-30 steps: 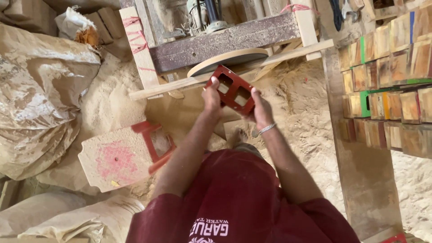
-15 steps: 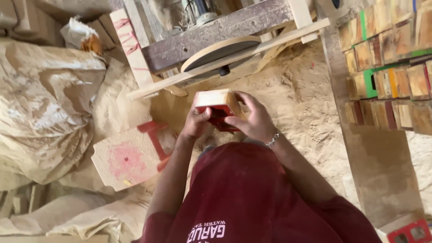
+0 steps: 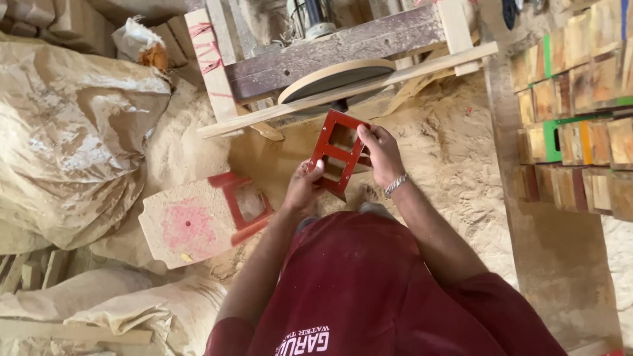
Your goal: The person picks up small painted wooden blocks and presses their edges against a rotating sanding disc to smooth them. They handle several blocks one at a time, turning them to sand different sides, then place the finished pieces onto a nearby stack.
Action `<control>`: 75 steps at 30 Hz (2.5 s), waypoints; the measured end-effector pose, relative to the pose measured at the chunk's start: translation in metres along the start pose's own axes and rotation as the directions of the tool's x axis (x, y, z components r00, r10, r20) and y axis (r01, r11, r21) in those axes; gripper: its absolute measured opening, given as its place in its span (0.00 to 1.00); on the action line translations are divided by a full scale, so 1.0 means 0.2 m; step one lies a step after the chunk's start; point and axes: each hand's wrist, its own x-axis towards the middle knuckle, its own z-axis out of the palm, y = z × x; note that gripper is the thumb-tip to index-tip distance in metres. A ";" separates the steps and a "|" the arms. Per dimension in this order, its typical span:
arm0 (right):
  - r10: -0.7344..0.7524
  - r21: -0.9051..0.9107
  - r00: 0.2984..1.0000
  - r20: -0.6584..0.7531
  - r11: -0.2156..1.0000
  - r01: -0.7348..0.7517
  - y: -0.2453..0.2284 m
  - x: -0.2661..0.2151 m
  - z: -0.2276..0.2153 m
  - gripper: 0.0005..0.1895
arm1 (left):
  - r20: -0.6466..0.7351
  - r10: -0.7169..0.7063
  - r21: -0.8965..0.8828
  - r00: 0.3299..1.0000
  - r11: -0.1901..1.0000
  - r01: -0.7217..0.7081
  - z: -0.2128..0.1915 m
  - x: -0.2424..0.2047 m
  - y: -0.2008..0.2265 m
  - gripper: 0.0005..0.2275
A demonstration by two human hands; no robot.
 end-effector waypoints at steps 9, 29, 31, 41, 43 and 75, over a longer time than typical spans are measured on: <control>0.088 -0.094 0.988 -0.130 0.990 -0.101 0.02 0.37 0.11 0.34 | -0.134 0.331 -0.401 0.934 0.844 -0.357 0.09 0.29 -0.14 0.13; 0.112 -0.107 0.926 -0.362 0.981 -0.161 0.03 0.26 0.32 0.29 | -0.308 0.087 -0.036 0.947 0.994 -0.103 -0.15 0.37 0.24 0.11; 0.161 -0.016 0.923 -0.350 0.984 -0.178 0.00 0.20 0.39 0.28 | -0.271 0.004 0.019 0.962 1.000 0.001 -0.20 0.38 0.39 0.12; 0.056 -0.149 0.902 -0.429 0.980 -0.132 -0.04 0.36 0.29 0.29 | -0.119 0.155 -0.371 0.981 0.909 -0.189 0.03 0.26 0.03 0.19; 0.021 -0.183 0.893 -0.449 0.976 -0.115 -0.01 0.39 0.26 0.31 | -0.205 0.180 -0.356 0.962 0.902 -0.244 0.08 0.29 -0.05 0.19; 0.287 0.164 0.958 -0.013 0.945 -0.281 -0.15 0.15 -0.03 0.24 | 0.083 0.133 -0.358 0.988 0.929 -0.095 -0.07 0.48 -0.12 0.11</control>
